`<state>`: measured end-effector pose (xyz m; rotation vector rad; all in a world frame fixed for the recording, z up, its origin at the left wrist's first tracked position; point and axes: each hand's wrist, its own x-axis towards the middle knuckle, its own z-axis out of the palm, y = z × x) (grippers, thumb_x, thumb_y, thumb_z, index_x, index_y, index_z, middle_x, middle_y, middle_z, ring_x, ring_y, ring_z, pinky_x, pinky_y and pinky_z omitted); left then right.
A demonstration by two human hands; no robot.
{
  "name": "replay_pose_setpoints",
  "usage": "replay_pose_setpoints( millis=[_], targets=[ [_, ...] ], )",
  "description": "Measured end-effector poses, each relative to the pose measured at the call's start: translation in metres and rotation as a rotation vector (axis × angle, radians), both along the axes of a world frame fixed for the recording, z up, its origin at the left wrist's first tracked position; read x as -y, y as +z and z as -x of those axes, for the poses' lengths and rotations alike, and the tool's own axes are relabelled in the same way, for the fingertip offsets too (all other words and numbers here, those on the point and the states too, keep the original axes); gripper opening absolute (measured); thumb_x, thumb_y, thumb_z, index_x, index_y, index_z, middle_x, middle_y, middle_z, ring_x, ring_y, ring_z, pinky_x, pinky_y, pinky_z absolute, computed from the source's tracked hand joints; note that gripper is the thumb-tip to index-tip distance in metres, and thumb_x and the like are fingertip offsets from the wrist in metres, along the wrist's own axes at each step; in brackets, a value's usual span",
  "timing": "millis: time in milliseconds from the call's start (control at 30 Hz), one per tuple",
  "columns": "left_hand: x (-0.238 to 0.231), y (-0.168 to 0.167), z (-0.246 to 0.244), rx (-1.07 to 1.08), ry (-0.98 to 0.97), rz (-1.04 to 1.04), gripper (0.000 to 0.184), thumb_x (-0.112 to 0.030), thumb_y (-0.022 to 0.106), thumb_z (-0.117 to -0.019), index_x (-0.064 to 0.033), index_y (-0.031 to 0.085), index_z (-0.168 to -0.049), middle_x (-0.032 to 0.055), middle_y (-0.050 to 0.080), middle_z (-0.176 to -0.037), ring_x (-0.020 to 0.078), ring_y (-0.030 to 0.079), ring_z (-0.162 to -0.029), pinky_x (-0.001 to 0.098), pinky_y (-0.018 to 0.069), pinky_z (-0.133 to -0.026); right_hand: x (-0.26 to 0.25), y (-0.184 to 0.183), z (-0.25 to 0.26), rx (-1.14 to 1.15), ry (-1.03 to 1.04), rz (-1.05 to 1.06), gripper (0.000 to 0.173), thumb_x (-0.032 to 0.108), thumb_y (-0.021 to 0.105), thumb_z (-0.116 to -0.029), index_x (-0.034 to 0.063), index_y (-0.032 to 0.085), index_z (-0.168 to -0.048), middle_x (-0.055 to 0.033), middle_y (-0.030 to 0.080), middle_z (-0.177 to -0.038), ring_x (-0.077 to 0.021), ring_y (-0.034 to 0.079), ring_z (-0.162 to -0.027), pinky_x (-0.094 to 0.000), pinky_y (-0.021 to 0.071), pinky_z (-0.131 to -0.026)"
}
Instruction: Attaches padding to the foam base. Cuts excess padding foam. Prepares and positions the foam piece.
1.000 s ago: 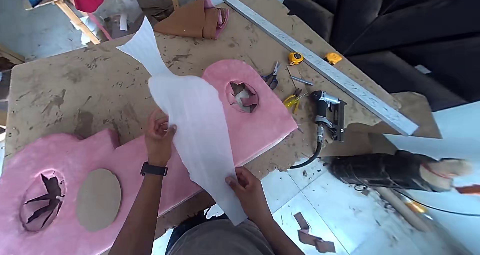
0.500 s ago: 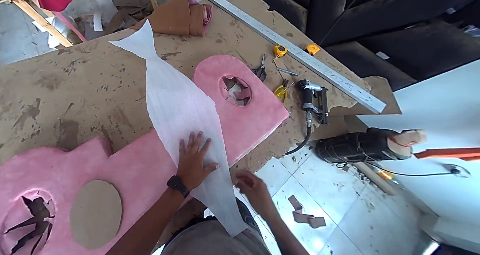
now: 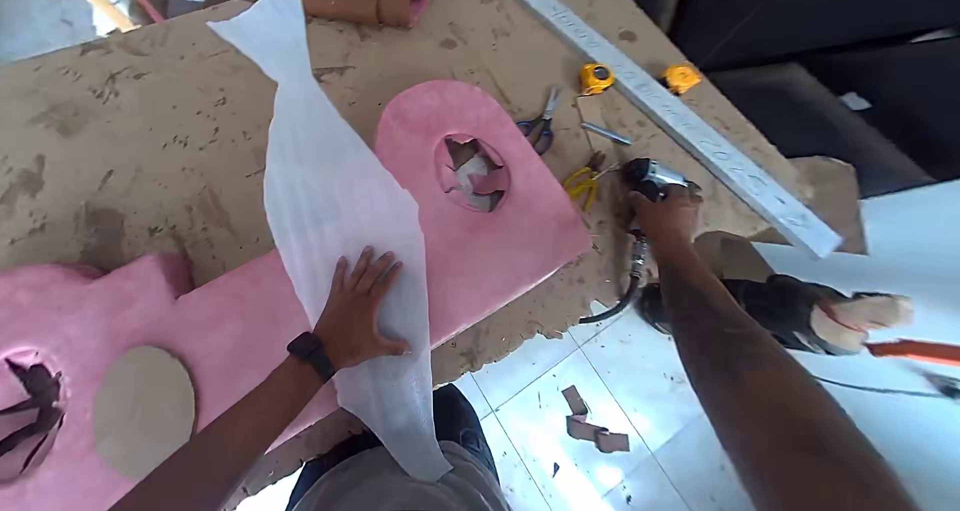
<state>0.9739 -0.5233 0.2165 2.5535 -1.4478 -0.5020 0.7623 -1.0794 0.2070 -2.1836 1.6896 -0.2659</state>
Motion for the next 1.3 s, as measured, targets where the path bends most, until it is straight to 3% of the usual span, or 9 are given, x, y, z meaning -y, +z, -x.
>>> replay_pose_setpoints(
  millis=[67,133,267,333,400,533,667,933,1300],
  targets=[
    [0.001,-0.002,-0.001,-0.027,0.020,0.002,0.140,-0.101,0.060,-0.0501,-0.0255,0.028,-0.164,-0.0070,0.018,-0.172,0.0245,0.000,-0.160,0.0643,-0.0008,-0.126,0.010,-0.012,-0.003,-0.053,-0.009,0.032,0.078,0.041,0.082,-0.0794,0.0044,0.051,-0.142,-0.0410,0.037,-0.148,-0.0619,0.047,-0.126,-0.0790,0.0429,-0.094],
    [0.001,-0.004,-0.003,-0.033,0.034,0.005,0.145,-0.102,0.060,-0.0487,-0.0232,0.024,-0.165,-0.0069,0.016,-0.172,0.0233,-0.001,-0.160,0.0636,-0.0024,-0.126,0.017,-0.012,-0.003,-0.098,0.006,0.023,0.081,0.036,0.084,-0.0769,0.0026,0.049,-0.141,-0.0410,0.036,-0.146,-0.0619,0.045,-0.127,-0.0786,0.0435,-0.093],
    [-0.001,-0.009,-0.003,-0.052,0.052,0.032,0.150,-0.102,0.061,-0.0443,-0.0228,0.022,-0.165,-0.0062,0.013,-0.173,0.0235,-0.003,-0.160,0.0629,-0.0035,-0.127,-0.006,0.032,0.022,-0.070,-0.022,-0.044,0.075,0.043,0.075,-0.0846,0.0016,0.049,-0.141,-0.0388,0.059,-0.124,-0.0593,0.057,-0.115,-0.0807,0.0425,-0.089],
    [0.000,-0.011,-0.007,-0.057,0.068,0.060,0.148,-0.102,0.062,-0.0427,-0.0233,0.027,-0.164,-0.0030,0.013,-0.173,0.0255,-0.001,-0.160,0.0628,-0.0020,-0.127,-0.059,0.079,0.026,0.081,-0.013,-0.083,0.062,0.043,0.062,-0.0946,0.0042,0.050,-0.141,-0.0272,0.064,-0.117,-0.0424,0.065,-0.101,-0.0676,0.0516,-0.085],
    [-0.002,-0.014,-0.009,-0.070,0.066,0.086,0.146,-0.102,0.062,-0.0427,-0.0244,0.030,-0.163,-0.0005,0.014,-0.173,0.0267,-0.001,-0.160,0.0630,-0.0012,-0.127,-0.130,0.112,0.034,0.258,0.082,-0.134,0.043,0.041,0.053,-0.1033,0.0061,0.059,-0.127,-0.0098,0.070,-0.097,-0.0197,0.067,-0.072,-0.0454,0.0590,-0.067],
    [-0.004,-0.017,-0.010,-0.079,0.051,0.131,0.148,-0.103,0.061,-0.0424,-0.0230,0.029,-0.163,0.0017,0.011,-0.174,0.0287,-0.003,-0.160,0.0645,-0.0028,-0.126,-0.293,0.156,0.006,0.196,0.464,-0.240,0.032,0.035,0.053,-0.1035,0.0101,0.067,-0.117,-0.0048,0.071,-0.080,-0.0206,0.068,-0.062,-0.0459,0.0614,-0.057],
    [-0.004,-0.015,-0.010,-0.087,0.038,0.110,0.151,-0.103,0.061,-0.0417,-0.0210,0.027,-0.164,0.0032,0.007,-0.174,0.0303,-0.005,-0.160,0.0646,-0.0047,-0.125,-0.390,0.128,-0.052,0.045,0.633,-0.312,0.026,0.044,0.059,-0.1009,0.0194,0.069,-0.103,0.0037,0.067,-0.069,-0.0124,0.066,-0.057,-0.0417,0.0607,-0.053],
    [-0.006,-0.021,-0.012,-0.107,0.025,0.123,0.153,-0.102,0.061,-0.0424,-0.0193,0.024,-0.165,0.0060,0.005,-0.174,0.0335,-0.005,-0.159,0.0672,-0.0055,-0.124,-0.413,0.101,-0.095,-0.106,0.697,-0.287,0.028,0.047,0.055,-0.1023,0.0203,0.062,-0.105,0.0061,0.062,-0.061,-0.0099,0.061,-0.048,-0.0356,0.0556,-0.045],
    [-0.006,-0.023,-0.015,-0.116,0.029,0.133,0.152,-0.103,0.059,-0.0440,-0.0185,0.022,-0.165,0.0066,0.003,-0.174,0.0335,-0.006,-0.159,0.0671,-0.0057,-0.124,-0.412,0.101,-0.088,-0.160,0.674,-0.355,0.029,0.051,0.053,-0.1022,0.0242,0.065,-0.103,0.0079,0.063,-0.062,-0.0084,0.062,-0.050,-0.0345,0.0575,-0.048]
  ],
)
